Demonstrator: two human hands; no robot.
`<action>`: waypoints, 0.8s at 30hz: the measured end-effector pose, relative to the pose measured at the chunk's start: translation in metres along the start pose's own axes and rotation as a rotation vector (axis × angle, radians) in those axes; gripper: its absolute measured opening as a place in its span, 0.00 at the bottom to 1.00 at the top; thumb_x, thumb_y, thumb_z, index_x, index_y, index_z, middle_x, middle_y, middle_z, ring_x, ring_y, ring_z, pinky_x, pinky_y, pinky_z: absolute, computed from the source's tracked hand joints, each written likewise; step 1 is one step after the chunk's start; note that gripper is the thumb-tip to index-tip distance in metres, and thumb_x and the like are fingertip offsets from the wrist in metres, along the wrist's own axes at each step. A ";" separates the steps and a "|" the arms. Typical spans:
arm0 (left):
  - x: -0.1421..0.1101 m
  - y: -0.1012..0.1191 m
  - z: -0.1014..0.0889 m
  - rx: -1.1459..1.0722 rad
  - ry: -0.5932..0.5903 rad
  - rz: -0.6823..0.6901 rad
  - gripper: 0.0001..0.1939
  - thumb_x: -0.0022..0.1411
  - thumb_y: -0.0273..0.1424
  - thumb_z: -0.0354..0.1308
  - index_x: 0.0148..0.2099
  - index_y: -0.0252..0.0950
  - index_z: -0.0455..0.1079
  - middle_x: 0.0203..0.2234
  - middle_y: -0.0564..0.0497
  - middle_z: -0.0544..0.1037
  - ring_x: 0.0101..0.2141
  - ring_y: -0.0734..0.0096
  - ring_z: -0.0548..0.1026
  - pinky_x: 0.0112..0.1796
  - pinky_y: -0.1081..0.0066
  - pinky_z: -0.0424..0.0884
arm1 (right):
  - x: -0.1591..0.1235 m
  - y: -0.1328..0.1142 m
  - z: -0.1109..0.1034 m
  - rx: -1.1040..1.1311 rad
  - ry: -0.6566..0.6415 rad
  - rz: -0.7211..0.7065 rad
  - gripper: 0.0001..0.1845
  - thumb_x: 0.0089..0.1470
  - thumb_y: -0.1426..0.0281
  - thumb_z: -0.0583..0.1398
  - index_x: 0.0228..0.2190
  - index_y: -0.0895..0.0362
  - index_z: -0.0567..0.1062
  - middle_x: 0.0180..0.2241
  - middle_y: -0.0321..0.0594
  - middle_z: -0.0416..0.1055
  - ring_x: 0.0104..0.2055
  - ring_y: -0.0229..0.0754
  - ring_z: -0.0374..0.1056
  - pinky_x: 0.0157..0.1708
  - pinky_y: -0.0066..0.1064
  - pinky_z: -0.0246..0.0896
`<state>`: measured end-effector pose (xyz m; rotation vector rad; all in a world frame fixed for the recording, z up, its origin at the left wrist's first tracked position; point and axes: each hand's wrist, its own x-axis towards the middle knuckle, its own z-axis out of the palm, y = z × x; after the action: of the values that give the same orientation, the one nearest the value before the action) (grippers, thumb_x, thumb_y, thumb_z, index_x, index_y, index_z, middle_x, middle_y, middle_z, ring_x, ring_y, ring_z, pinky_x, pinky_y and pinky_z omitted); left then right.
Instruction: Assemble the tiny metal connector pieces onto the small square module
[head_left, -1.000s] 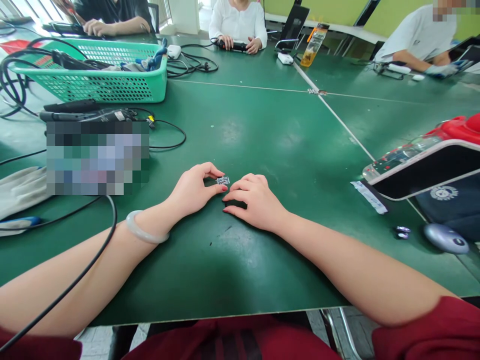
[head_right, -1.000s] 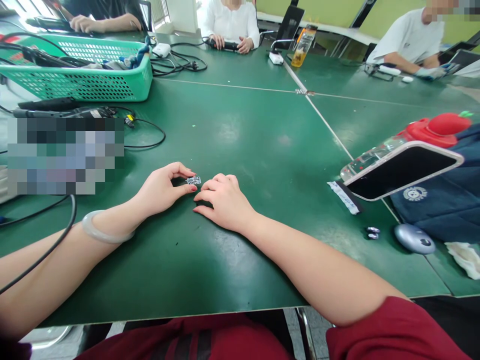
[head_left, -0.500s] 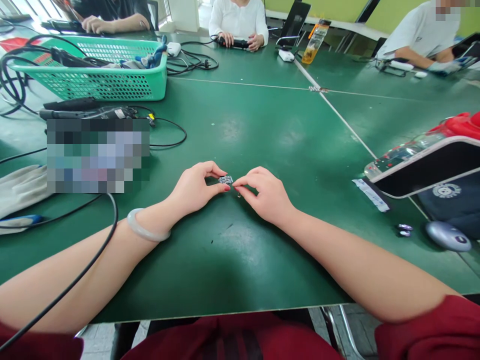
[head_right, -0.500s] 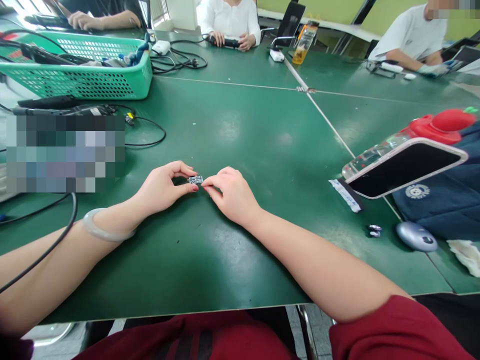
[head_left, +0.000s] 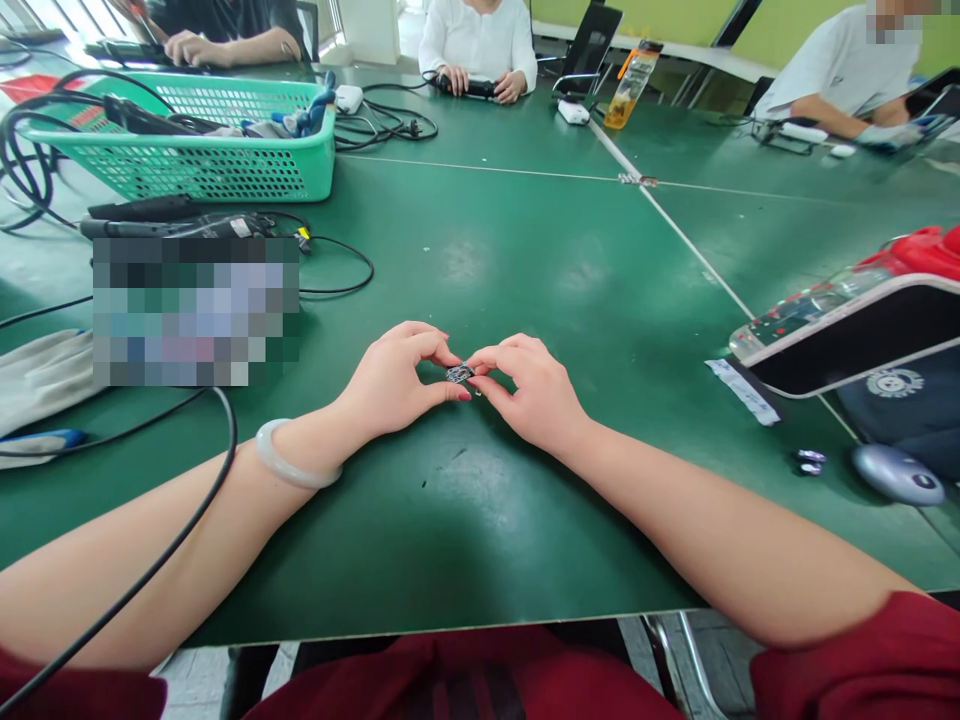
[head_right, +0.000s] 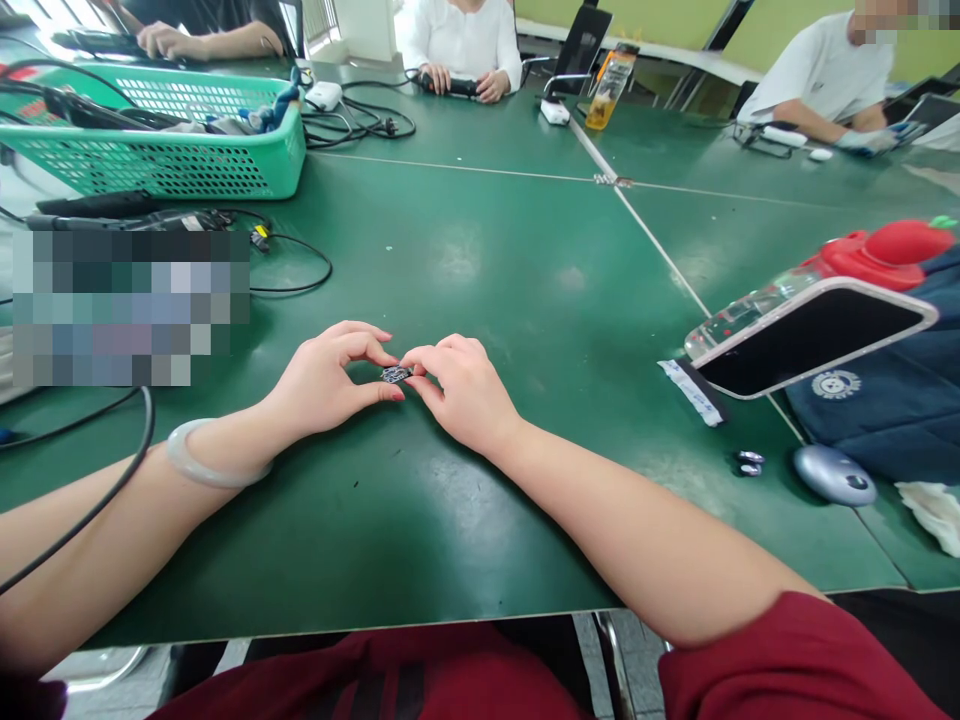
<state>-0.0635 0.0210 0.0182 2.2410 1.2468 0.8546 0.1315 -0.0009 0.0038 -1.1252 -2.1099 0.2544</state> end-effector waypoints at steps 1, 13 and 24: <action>0.000 0.001 0.000 -0.016 -0.009 -0.005 0.14 0.47 0.41 0.68 0.34 0.39 0.74 0.41 0.48 0.77 0.48 0.58 0.72 0.50 0.59 0.68 | 0.000 0.000 0.000 -0.006 -0.006 0.005 0.05 0.56 0.71 0.59 0.36 0.53 0.75 0.31 0.35 0.76 0.38 0.41 0.66 0.44 0.35 0.59; 0.005 -0.004 0.002 -0.450 -0.053 -0.212 0.16 0.45 0.37 0.69 0.33 0.36 0.69 0.34 0.48 0.80 0.42 0.60 0.76 0.48 0.58 0.70 | 0.001 0.007 -0.009 -0.051 -0.005 0.053 0.05 0.57 0.67 0.60 0.34 0.53 0.76 0.31 0.36 0.76 0.36 0.42 0.66 0.43 0.37 0.55; 0.006 -0.008 0.003 -0.304 0.013 -0.263 0.15 0.48 0.39 0.67 0.35 0.37 0.72 0.35 0.48 0.80 0.38 0.63 0.77 0.43 0.62 0.72 | -0.003 0.000 -0.001 -0.072 -0.331 -0.144 0.12 0.55 0.61 0.62 0.40 0.51 0.79 0.40 0.39 0.75 0.44 0.44 0.61 0.47 0.40 0.51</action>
<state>-0.0637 0.0305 0.0127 1.7924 1.2854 0.8896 0.1329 -0.0037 0.0032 -1.0202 -2.4974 0.3164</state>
